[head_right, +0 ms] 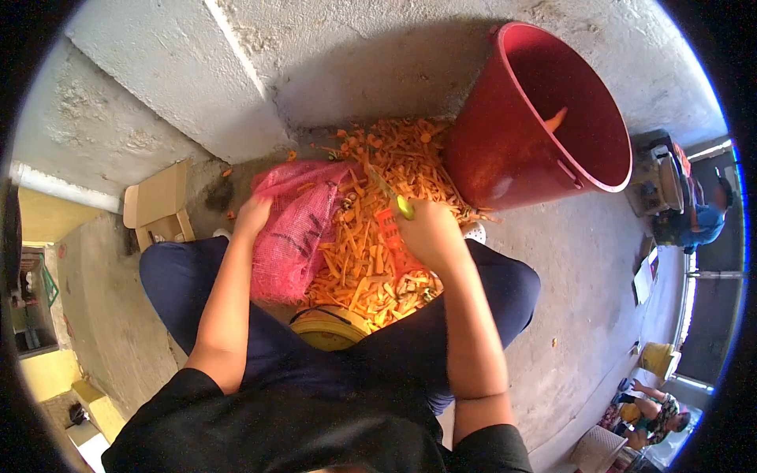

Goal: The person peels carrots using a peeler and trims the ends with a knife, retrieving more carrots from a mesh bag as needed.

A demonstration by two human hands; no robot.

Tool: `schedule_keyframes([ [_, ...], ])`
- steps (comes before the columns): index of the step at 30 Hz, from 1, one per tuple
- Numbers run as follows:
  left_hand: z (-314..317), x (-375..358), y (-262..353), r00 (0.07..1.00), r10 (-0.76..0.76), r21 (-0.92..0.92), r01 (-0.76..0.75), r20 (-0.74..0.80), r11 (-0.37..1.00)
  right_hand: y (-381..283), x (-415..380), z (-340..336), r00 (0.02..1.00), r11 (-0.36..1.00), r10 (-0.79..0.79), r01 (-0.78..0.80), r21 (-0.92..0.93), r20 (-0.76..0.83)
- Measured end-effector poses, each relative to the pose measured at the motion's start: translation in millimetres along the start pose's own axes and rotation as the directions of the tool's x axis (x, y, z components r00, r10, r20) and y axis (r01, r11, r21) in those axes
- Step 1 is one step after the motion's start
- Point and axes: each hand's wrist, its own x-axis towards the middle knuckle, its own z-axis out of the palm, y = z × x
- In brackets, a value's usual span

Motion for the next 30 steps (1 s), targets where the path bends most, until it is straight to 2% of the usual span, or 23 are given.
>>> schedule_keyframes([
  [1, 2.3, -2.2, -35.6, 0.97, -0.192, 0.267, 0.149, 0.145, 0.952, -10.2, -3.6, -14.0, 0.999, 0.999, -0.028, 0.028, -0.031, 0.021],
  [3, 38.8, 0.5, -119.6, 0.888, -0.417, 0.34, 0.338, 0.192, 0.877, -2.1, 2.1, -21.5, 0.995, 0.995, -0.097, 0.096, 0.011, 0.029],
  [4, 23.0, -17.7, -105.1, 0.827, -0.509, 0.314, 0.43, 0.239, 0.847, 4.3, 9.9, -22.5, 0.997, 0.996, -0.07, 0.067, 0.056, 0.038],
  [6, 50.8, -22.0, -131.6, 0.818, -0.553, 0.176, 0.527, 0.161, 0.831, 41.1, 43.4, -11.1, 0.999, 0.981, -0.002, -0.006, 0.193, 0.043],
  [7, 65.3, -22.6, -144.6, 0.809, -0.576, 0.101, 0.567, 0.122, 0.818, 51.0, 56.4, -7.8, 0.991, 0.937, 0.096, -0.121, 0.328, 0.091],
  [8, 71.9, -26.1, -153.7, 0.843, -0.463, 0.138, 0.442, 0.275, 0.887, 54.3, 66.8, -6.3, 0.994, 0.929, 0.092, -0.108, 0.355, 0.061],
  [9, 84.5, -30.6, -166.8, 0.752, -0.576, -0.166, 0.643, 0.32, 0.747, 56.7, 75.1, -4.9, 0.995, 0.919, 0.096, -0.1, 0.382, 0.03],
  [10, 101.6, -34.2, -181.4, 0.648, -0.647, -0.435, 0.757, 0.403, 0.487, 57.8, 85.8, -5.1, 0.995, 0.93, 0.093, -0.077, 0.359, -0.026],
  [11, 118.5, -32.3, -194.1, 0.546, -0.664, -0.628, 0.764, 0.51, 0.146, 52.5, 89.3, -4.9, 0.996, 0.948, 0.08, -0.067, 0.312, -0.03],
  [13, 150.0, -20.9, -222.5, 0.583, -0.658, -0.574, 0.773, 0.476, 0.269, 37.6, 94.5, -2.7, 0.998, 0.975, 0.051, -0.043, 0.216, -0.031],
  [14, 156.1, -18.5, -232.0, 0.6, -0.655, -0.54, 0.774, 0.46, 0.331, 40.1, 98.2, 5.9, 0.999, 0.971, -0.012, 0.022, 0.236, -0.042],
  [17, 139.1, -19.8, -157.4, 0.545, -0.692, -0.741, 0.671, 0.474, 0.021, 26.9, 102.7, 11.9, 0.998, 0.981, -0.034, 0.025, 0.194, 0.043],
  [19, 164.7, -23.6, -159.3, 0.625, -0.584, -0.85, 0.451, 0.518, -0.272, 16.2, 103.6, 13.5, 0.998, 0.978, -0.012, -0.002, 0.209, 0.061],
  [20, 181.6, -26.9, -165.0, 0.665, -0.528, -0.842, 0.332, 0.528, -0.424, 15.7, 106.6, 15.7, 0.998, 0.983, -0.017, 0.005, 0.185, 0.064],
  [22, 211.7, -26.8, -149.0, 0.68, -0.451, -0.768, 0.268, 0.578, -0.582, 13.3, 111.6, 19.8, 0.996, 0.99, -0.023, 0.011, 0.144, 0.081],
  [25, 235.9, -24.7, -107.9, 0.623, -0.424, -0.704, 0.306, 0.657, -0.641, 8.8, 116.1, 24.5, 0.993, 0.994, -0.036, 0.024, 0.102, 0.11],
  [27, 240.0, -18.7, -88.5, 0.594, -0.435, -0.698, 0.329, 0.676, -0.636, 8.5, 119.3, 28.1, 0.992, 0.994, -0.066, 0.056, 0.093, 0.104],
  [30, 230.0, 2.7, -72.1, 0.594, -0.461, -0.725, 0.341, 0.66, -0.598, 4.8, 120.6, 30.1, 0.992, 0.987, -0.027, 0.006, 0.161, 0.125],
])
